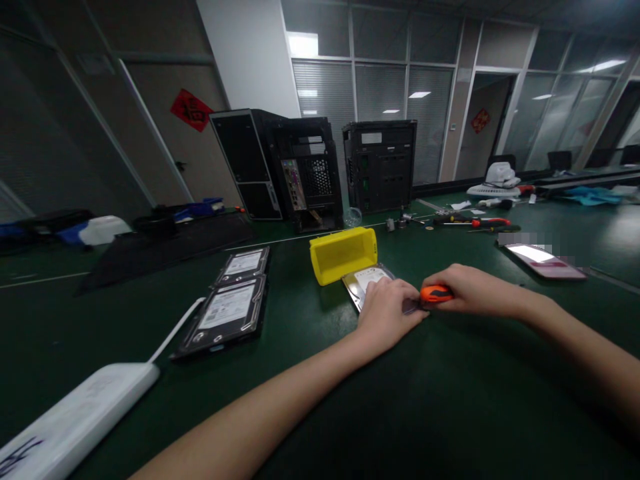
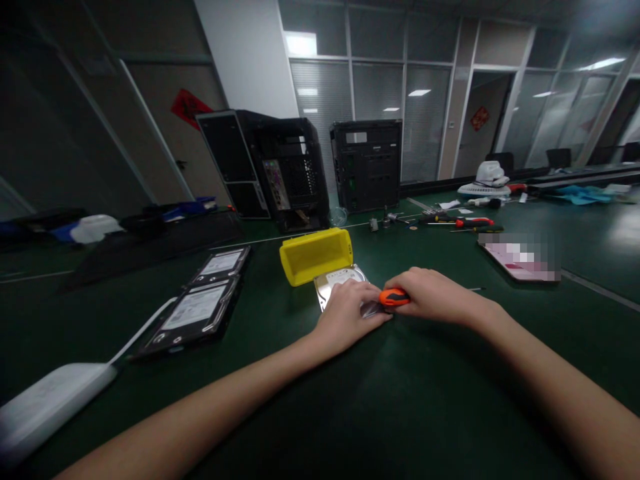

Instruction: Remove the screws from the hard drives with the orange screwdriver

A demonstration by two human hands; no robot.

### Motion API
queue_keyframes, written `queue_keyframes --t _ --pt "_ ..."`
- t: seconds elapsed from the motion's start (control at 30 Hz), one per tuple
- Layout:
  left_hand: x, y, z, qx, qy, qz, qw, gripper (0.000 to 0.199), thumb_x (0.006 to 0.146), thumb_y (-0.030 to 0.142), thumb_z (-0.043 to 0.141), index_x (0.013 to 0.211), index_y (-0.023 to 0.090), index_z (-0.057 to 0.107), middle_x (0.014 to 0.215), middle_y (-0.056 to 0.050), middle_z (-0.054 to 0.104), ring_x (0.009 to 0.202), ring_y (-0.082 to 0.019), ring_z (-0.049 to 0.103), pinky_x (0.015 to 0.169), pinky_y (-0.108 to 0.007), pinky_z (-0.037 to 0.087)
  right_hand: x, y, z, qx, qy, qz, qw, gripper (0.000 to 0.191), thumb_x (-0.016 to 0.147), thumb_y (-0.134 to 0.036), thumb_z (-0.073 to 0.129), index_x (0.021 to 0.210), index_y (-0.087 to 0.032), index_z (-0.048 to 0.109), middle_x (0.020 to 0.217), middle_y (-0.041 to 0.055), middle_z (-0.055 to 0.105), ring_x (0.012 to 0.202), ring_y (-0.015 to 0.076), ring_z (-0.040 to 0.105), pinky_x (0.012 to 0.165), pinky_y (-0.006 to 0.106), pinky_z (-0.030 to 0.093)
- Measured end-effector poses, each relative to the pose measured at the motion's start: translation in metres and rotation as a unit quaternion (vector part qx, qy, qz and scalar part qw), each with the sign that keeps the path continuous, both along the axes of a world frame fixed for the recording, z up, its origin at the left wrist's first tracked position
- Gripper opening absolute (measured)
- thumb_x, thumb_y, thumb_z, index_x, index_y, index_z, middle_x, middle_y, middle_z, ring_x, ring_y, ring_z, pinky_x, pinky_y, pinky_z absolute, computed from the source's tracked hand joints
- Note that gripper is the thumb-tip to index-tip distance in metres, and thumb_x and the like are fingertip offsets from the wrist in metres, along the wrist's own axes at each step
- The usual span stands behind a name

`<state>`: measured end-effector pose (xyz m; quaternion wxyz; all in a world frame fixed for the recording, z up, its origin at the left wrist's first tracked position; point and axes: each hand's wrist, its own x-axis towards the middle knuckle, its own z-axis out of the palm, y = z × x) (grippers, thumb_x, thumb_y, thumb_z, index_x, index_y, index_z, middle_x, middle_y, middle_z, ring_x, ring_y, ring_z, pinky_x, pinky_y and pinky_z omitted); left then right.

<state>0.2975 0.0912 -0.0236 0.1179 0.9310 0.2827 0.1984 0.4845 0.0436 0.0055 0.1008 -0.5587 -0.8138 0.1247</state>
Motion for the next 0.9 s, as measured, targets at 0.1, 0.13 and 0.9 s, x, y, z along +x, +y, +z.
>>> queue_keyframes --t 0.1,0.13,0.9 --pt "0.0 0.0 0.0 0.002 0.002 -0.004 1.0 0.022 0.078 0.034 0.063 0.098 0.024 0.067 0.097 -0.002 0.065 0.09 -0.023 0.054 0.076 -0.035 0.039 -0.001 0.001 0.001 -0.003 0.024 -0.004 1.0 0.023 0.075 -0.036 0.058 0.087 -0.017 0.064 0.079 0.0037 0.064 0.071 0.0164 0.056 0.065 0.025 0.039" --pt "0.0 0.0 0.0 0.005 0.004 -0.006 1.0 0.022 0.078 0.034 0.062 0.097 0.024 0.067 0.097 -0.002 0.065 0.09 -0.023 0.054 0.076 -0.035 0.039 -0.002 0.002 0.001 -0.006 0.039 -0.005 0.999 0.023 0.075 -0.036 0.057 0.086 -0.017 0.064 0.078 0.0034 0.064 0.07 0.0161 0.056 0.064 0.025 0.039" --pt "-0.001 0.004 -0.006 0.029 -0.016 -0.022 0.999 0.022 0.078 0.033 0.062 0.097 0.024 0.067 0.095 -0.002 0.065 0.087 -0.022 0.053 0.073 -0.035 0.038 -0.001 0.001 0.003 -0.045 0.065 0.008 0.997 0.027 0.075 -0.037 0.058 0.089 -0.016 0.067 0.081 0.0035 0.066 0.073 0.0174 0.059 0.068 0.027 0.042"
